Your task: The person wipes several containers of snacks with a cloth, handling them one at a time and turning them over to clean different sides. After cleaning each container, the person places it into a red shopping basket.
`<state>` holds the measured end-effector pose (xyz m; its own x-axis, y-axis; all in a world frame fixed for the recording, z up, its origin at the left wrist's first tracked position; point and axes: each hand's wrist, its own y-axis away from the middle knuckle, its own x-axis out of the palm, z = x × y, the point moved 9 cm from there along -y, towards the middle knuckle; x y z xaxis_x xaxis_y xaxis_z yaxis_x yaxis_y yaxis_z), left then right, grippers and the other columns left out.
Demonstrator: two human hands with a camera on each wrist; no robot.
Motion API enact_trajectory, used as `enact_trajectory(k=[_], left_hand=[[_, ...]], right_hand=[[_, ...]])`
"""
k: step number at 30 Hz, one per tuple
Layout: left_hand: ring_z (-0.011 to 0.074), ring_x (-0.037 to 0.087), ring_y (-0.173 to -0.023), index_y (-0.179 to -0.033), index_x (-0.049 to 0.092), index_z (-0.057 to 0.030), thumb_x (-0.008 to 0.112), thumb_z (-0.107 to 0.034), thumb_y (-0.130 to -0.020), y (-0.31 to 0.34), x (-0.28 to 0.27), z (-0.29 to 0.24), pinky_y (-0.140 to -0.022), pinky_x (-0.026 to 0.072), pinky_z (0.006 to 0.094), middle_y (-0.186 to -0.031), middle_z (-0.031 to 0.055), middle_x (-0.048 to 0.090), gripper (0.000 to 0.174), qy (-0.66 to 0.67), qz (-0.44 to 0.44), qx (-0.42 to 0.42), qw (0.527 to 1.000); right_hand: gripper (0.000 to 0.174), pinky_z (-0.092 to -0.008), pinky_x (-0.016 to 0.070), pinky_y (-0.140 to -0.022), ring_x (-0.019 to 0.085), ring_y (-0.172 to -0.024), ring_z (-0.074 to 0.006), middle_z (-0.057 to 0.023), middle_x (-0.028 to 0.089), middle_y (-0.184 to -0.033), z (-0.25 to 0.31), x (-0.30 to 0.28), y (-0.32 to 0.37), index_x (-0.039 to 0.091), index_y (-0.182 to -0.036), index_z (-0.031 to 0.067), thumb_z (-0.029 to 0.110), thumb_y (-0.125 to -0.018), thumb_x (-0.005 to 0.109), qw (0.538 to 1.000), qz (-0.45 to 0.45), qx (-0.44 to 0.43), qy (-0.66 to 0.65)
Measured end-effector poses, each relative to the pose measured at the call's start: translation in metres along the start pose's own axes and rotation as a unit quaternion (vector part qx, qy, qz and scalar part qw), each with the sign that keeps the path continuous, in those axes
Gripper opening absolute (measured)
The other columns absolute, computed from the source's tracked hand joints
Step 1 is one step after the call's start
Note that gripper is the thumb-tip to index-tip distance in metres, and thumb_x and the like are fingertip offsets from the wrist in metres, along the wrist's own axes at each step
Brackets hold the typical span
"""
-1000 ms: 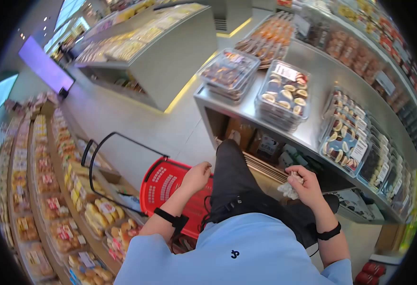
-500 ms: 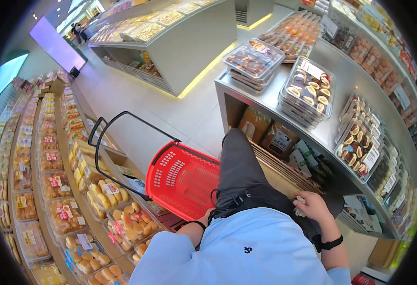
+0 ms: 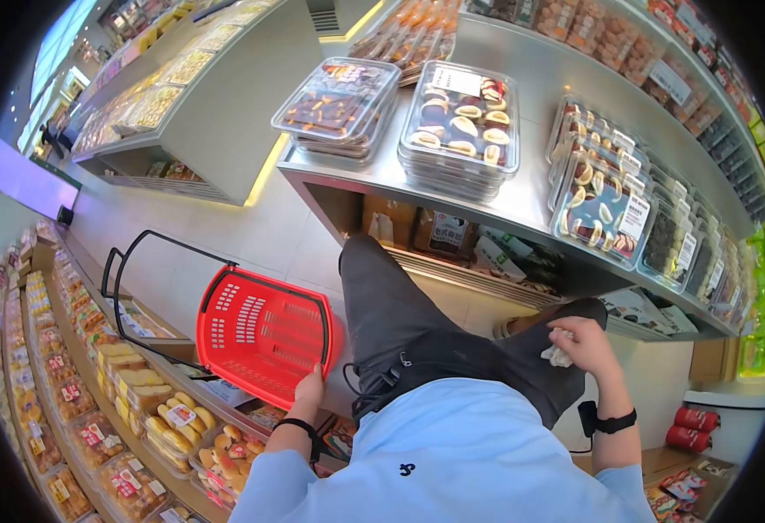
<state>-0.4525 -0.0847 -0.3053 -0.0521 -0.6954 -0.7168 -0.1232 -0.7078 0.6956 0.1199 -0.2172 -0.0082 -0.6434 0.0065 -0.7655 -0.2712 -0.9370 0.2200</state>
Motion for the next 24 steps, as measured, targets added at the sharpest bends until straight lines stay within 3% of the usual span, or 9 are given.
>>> enact_trajectory(k=[4,7,8,10,12,13,15,19,24], left_hand=[[0.0391,0.067,-0.108,-0.138,0.042,-0.0059,0.061,-0.028,-0.094,-0.01,0.004,0.008,-0.088,0.0544,0.0511,-0.113,0.0227,0.069,0.053,-0.041,0.02,-0.023,0.999],[0.0386,0.067,-0.109,-0.131,0.051,-0.0052,0.063,-0.037,-0.094,-0.014,-0.05,-0.016,-0.091,0.0538,0.0502,-0.114,0.0224,0.069,0.051,-0.115,0.043,-0.03,0.992],[0.0384,0.067,-0.11,-0.127,0.054,-0.0051,0.064,-0.041,-0.093,0.0,-0.102,-0.047,-0.092,0.0536,0.0498,-0.114,0.0223,0.069,0.05,-0.124,0.032,-0.02,0.992],[0.0401,0.068,-0.101,-0.111,0.06,-0.0031,0.062,-0.039,-0.095,0.021,-0.203,-0.113,-0.084,0.0534,0.0512,-0.103,0.0237,0.071,0.039,-0.004,-0.16,0.055,0.986],[0.0402,0.067,-0.095,-0.108,0.06,-0.0023,0.06,-0.032,-0.096,0.051,-0.264,-0.198,-0.08,0.0523,0.0503,-0.096,0.0207,0.071,0.032,0.018,-0.183,0.201,0.962],[0.0403,0.067,-0.094,-0.108,0.061,-0.0024,0.06,-0.031,-0.096,0.064,-0.278,-0.241,-0.08,0.0523,0.0498,-0.095,0.0201,0.07,0.031,0.01,-0.164,0.268,0.949],[0.0394,0.066,-0.093,-0.103,0.063,-0.0045,0.064,-0.029,-0.093,0.082,-0.28,-0.315,-0.077,0.0516,0.0472,-0.095,0.0175,0.07,0.026,0.009,-0.125,0.397,0.909],[0.0397,0.065,-0.102,-0.116,0.061,-0.0064,0.059,-0.036,-0.096,0.055,-0.211,-0.385,-0.086,0.0521,0.0492,-0.104,0.02,0.069,0.035,-0.145,0.06,0.455,0.877],[0.0376,0.064,-0.111,-0.128,0.057,-0.0062,0.058,-0.037,-0.098,0.039,-0.188,-0.394,-0.092,0.0521,0.0472,-0.12,0.0186,0.066,0.043,-0.261,0.193,0.385,0.864]], right_hand=[[0.016,-0.0332,0.0522,-0.069,0.067,-0.078,-0.0168,-0.0132,0.071,-0.084,-0.153,-0.025,0.085,0.073,-0.098,0.0031,0.016,-0.09,0.068,0.932,-0.236,0.197,-0.193],[0.016,-0.0324,0.0487,-0.061,0.062,-0.069,-0.0132,-0.0067,0.066,-0.077,-0.223,0.01,0.172,0.072,-0.095,0.0039,0.016,-0.094,0.062,0.88,-0.231,0.405,-0.092],[0.02,-0.0379,0.0544,-0.068,0.071,-0.083,-0.0226,-0.0143,0.075,-0.091,-0.278,0.063,0.203,0.073,-0.105,0.0089,0.016,-0.088,0.065,0.9,-0.097,0.426,0.0],[0.046,-0.04,0.056,-0.086,0.071,-0.103,-0.0305,-0.0135,0.074,-0.115,-0.204,0.137,0.245,0.068,-0.127,0.0116,0.021,-0.082,0.069,0.831,0.254,0.492,-0.051],[0.07,-0.0411,0.0506,-0.098,0.063,-0.119,-0.0333,-0.0161,0.065,-0.133,-0.167,0.244,0.268,0.061,-0.136,0.0091,0.035,-0.074,0.078,0.886,0.373,0.25,-0.116],[0.07,-0.0411,0.0506,-0.098,0.063,-0.119,-0.0334,-0.0163,0.065,-0.132,-0.178,0.297,0.298,0.061,-0.136,0.0089,0.035,-0.073,0.078,0.87,0.411,0.236,-0.138],[0.07,-0.0411,0.0505,-0.098,0.063,-0.119,-0.0336,-0.0166,0.066,-0.131,-0.134,0.319,0.281,0.061,-0.135,0.0084,0.035,-0.073,0.079,0.851,0.41,0.292,-0.152],[0.07,-0.0411,0.0505,-0.098,0.064,-0.118,-0.034,-0.0172,0.066,-0.13,-0.106,0.328,0.218,0.061,-0.134,0.0075,0.035,-0.072,0.079,0.852,0.378,0.319,-0.173],[0.071,-0.0411,0.0504,-0.099,0.064,-0.117,-0.0346,-0.018,0.067,-0.127,-0.09,0.305,0.167,0.062,-0.133,0.0063,0.034,-0.071,0.08,0.833,0.393,0.337,-0.197]])
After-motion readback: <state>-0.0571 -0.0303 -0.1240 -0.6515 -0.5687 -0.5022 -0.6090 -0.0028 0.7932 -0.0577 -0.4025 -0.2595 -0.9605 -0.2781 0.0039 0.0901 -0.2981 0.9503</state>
